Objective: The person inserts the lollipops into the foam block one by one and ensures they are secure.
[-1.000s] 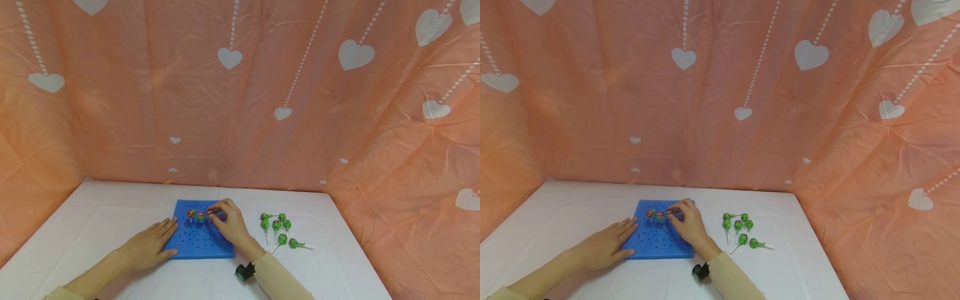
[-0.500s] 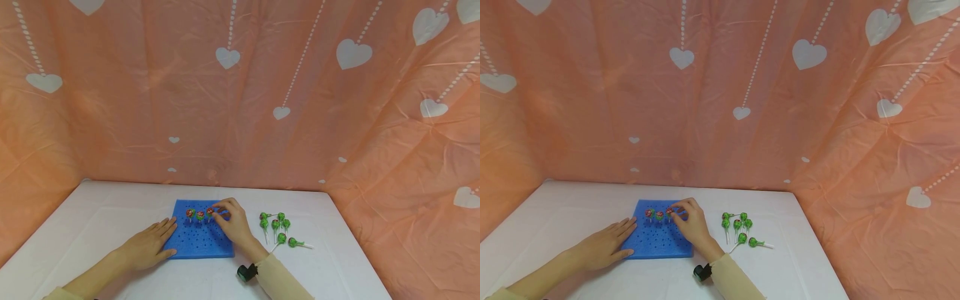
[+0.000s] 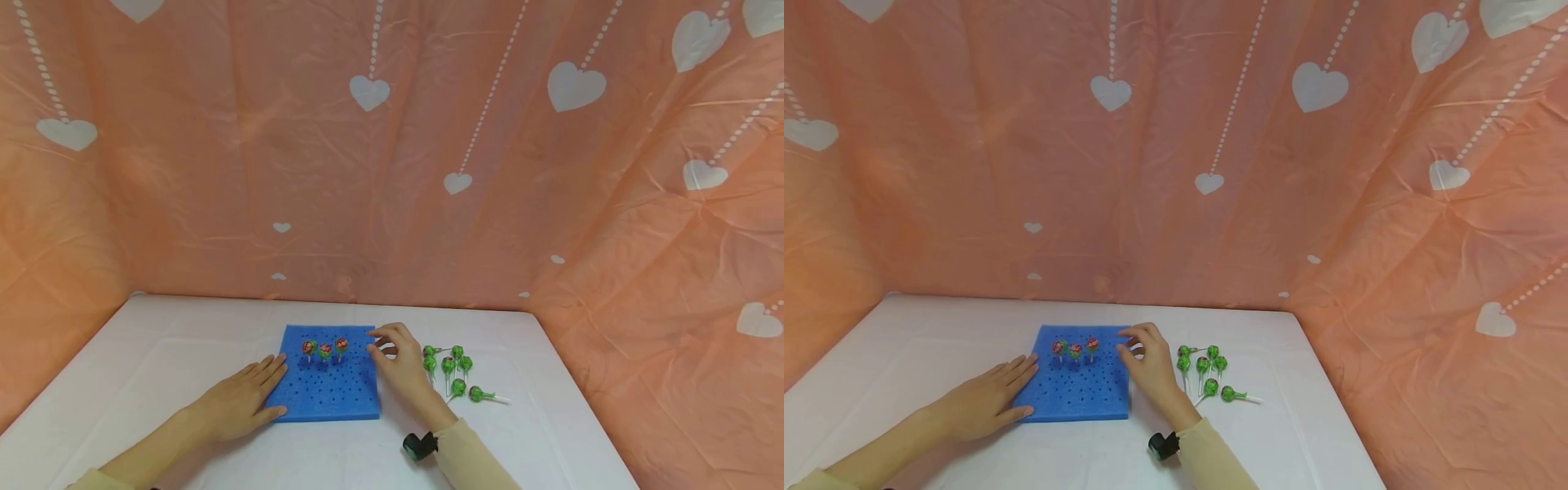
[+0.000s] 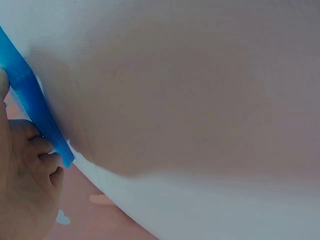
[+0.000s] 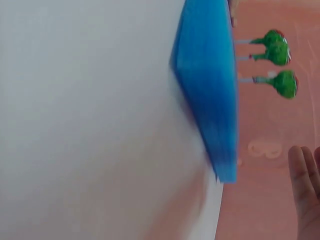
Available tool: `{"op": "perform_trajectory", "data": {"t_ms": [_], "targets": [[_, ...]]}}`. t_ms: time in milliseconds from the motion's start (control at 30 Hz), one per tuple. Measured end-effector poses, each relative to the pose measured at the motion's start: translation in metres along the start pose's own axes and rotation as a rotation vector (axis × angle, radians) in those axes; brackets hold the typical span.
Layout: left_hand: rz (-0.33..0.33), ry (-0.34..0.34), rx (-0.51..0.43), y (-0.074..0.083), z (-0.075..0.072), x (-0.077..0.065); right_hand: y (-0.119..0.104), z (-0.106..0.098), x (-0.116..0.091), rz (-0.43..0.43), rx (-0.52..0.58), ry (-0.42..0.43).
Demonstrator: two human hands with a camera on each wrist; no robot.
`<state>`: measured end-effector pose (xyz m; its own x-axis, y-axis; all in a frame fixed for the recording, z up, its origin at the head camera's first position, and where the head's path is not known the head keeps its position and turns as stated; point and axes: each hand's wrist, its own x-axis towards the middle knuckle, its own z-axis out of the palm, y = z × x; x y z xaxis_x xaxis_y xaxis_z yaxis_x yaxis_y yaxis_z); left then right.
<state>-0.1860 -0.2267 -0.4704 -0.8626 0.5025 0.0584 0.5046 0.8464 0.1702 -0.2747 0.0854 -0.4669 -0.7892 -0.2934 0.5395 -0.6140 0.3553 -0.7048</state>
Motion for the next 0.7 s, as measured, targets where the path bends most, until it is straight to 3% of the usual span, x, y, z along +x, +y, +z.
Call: {"op": "perform_trajectory", "data": {"t_ms": [433, 700], "targets": [[-0.001, 0.003, 0.007, 0.0, 0.002, -0.001, 0.028, -0.038, -0.012, 0.005, -0.159, 0.1], [0.003, 0.001, 0.006, 0.0, 0.002, 0.0, 0.036, -0.065, -0.019, 0.116, -0.171, 0.05]]}}
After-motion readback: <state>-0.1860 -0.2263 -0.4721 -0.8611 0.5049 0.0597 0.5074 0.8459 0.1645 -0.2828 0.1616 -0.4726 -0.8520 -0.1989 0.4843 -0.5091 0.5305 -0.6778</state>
